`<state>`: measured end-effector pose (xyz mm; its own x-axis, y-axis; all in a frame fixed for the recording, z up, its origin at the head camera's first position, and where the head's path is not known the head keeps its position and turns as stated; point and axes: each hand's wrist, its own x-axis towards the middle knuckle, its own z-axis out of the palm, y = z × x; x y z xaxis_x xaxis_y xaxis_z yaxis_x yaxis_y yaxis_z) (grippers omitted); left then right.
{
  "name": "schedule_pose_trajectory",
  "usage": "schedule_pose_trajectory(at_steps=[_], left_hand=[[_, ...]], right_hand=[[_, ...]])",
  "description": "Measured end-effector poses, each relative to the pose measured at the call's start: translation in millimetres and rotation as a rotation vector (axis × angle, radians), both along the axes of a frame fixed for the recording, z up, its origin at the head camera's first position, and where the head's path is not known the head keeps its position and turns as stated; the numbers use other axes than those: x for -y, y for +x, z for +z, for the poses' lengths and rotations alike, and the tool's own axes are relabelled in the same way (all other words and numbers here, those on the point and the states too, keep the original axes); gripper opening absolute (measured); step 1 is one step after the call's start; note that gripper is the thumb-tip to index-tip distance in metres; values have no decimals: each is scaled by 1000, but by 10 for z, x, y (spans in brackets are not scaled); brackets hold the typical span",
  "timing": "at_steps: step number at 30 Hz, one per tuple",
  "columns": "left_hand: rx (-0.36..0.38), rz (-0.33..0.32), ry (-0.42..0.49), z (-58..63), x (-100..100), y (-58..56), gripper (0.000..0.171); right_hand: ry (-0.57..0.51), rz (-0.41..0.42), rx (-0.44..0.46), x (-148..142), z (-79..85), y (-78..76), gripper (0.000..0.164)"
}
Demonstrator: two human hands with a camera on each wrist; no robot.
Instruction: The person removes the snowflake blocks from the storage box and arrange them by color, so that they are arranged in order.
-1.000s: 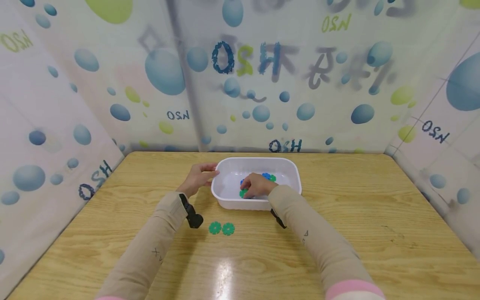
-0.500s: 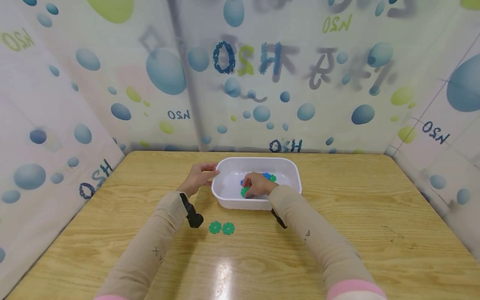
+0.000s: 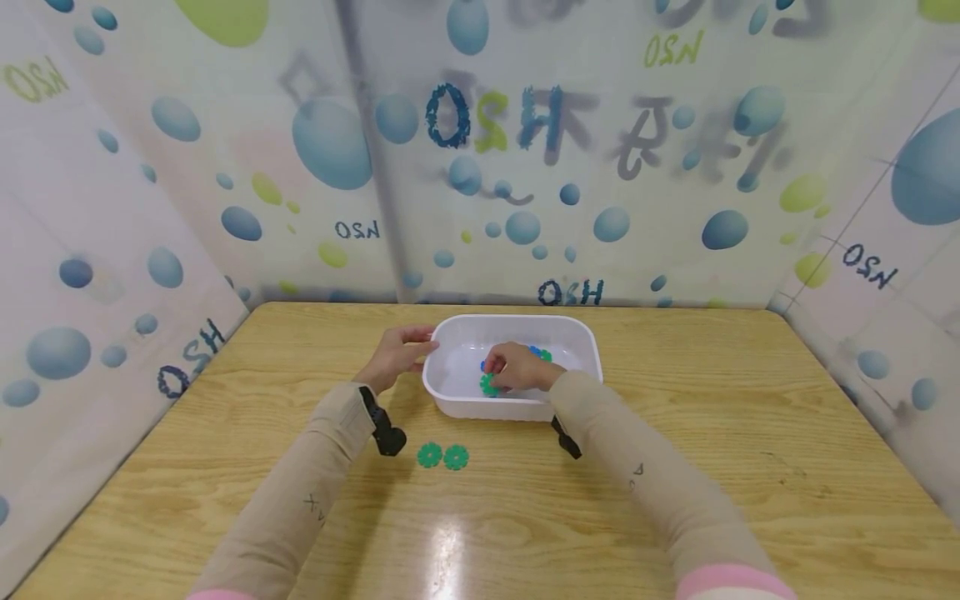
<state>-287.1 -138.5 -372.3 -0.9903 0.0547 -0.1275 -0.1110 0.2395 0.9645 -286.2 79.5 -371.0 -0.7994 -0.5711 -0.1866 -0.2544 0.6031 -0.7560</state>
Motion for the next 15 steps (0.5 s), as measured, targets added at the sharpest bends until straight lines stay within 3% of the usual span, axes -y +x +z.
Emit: schedule_pose_trajectory(at_steps=[10,15], left_hand=[[4,-7,2,30,-11,7,36],[0,3,-15,34,-5,14,36]], right_hand=[[-138,36,8,-120,106,76,13],[-211,14,33,-180,186,172,15]])
